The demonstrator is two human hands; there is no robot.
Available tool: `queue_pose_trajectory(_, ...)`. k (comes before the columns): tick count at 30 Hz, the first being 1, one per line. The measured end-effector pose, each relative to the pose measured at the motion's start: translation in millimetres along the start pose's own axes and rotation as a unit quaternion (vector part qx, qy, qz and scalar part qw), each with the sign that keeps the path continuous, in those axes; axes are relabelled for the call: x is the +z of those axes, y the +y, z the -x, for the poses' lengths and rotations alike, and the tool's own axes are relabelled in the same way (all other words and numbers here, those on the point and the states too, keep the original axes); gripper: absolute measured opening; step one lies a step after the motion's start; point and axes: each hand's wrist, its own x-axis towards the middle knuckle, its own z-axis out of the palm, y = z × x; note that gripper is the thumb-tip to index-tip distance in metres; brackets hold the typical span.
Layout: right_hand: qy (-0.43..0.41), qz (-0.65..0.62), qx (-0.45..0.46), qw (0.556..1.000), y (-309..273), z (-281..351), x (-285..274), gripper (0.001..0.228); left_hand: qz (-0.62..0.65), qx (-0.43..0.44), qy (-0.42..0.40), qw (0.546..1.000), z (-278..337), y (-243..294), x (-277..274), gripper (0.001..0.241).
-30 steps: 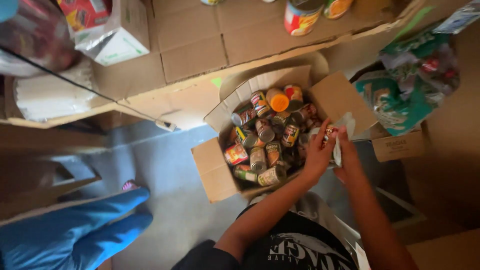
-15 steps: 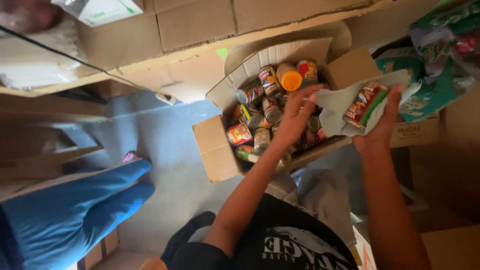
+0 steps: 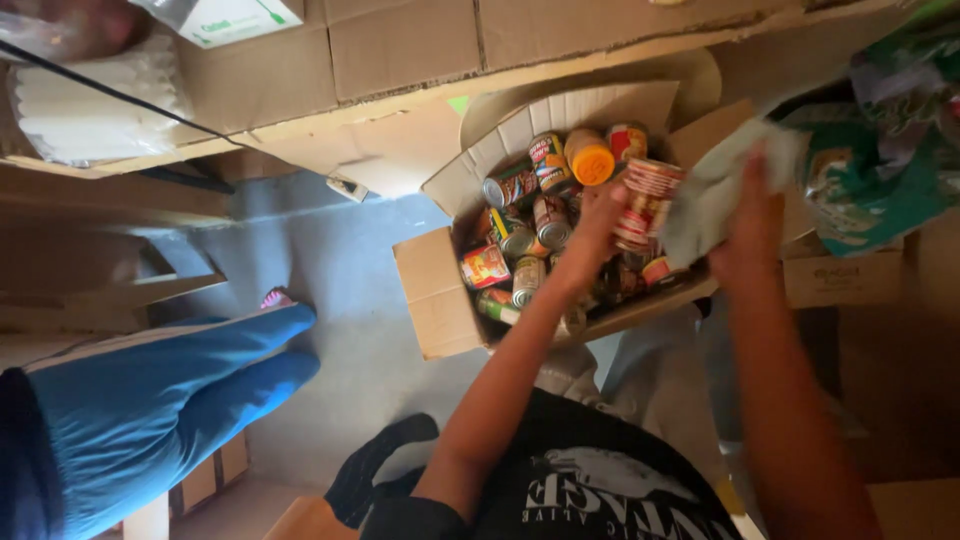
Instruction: Cleaning and organizing various canned goods from a cardboard box onto store shelves.
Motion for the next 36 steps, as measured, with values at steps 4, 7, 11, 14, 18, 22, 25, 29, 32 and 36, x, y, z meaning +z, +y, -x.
queue_pose_trajectory(4,-0.068,-0.114,-0.012,0.991,-11,5,12,0.085,0.182,-0.106,-0.033,0.977,-7,22,-4,0.069)
queue_pose_trajectory(7,-0.136,-0.210,-0.017,0.968,-18,22,12,0.069,0.115,-0.107,-0.052,0.986,-10,9,5,0.071)
queue_pose_trajectory(11,-0.232,-0.344,-0.026,0.909,-48,57,27,0.049,0.011,-0.061,0.126,0.990,-27,-14,-4,0.065)
queue_pose_trajectory(14,-0.201,-0.232,-0.039,0.951,-71,80,32,0.044,0.079,-0.079,0.212,0.971,-31,-32,-15,0.067)
queue_pose_trajectory(18,-0.128,-0.125,-0.182,0.967,-48,83,46,0.047,0.018,-0.082,0.270,0.959,-15,-28,-10,0.066)
queue_pose_trajectory(22,-0.092,-0.244,-0.165,0.951,-45,80,49,0.052,0.147,-0.042,0.279,0.948,-6,-2,-9,0.060)
queue_pose_trajectory(25,-0.141,-0.326,-0.033,0.934,-41,63,37,0.061,0.188,-0.062,0.283,0.938,-5,26,-11,0.051)
queue_pose_trajectory(29,-0.359,-0.418,0.098,0.829,-63,74,6,0.064,0.323,-0.075,0.165,0.929,-5,21,-8,0.057)
queue_pose_trajectory(32,-0.387,-0.362,0.087,0.843,-64,103,4,0.070,0.356,-0.079,0.182,0.913,-6,18,16,0.061)
queue_pose_trajectory(36,-0.355,-0.113,-0.320,0.871,-52,124,13,0.067,-0.052,0.053,0.259,0.963,12,5,51,0.041)
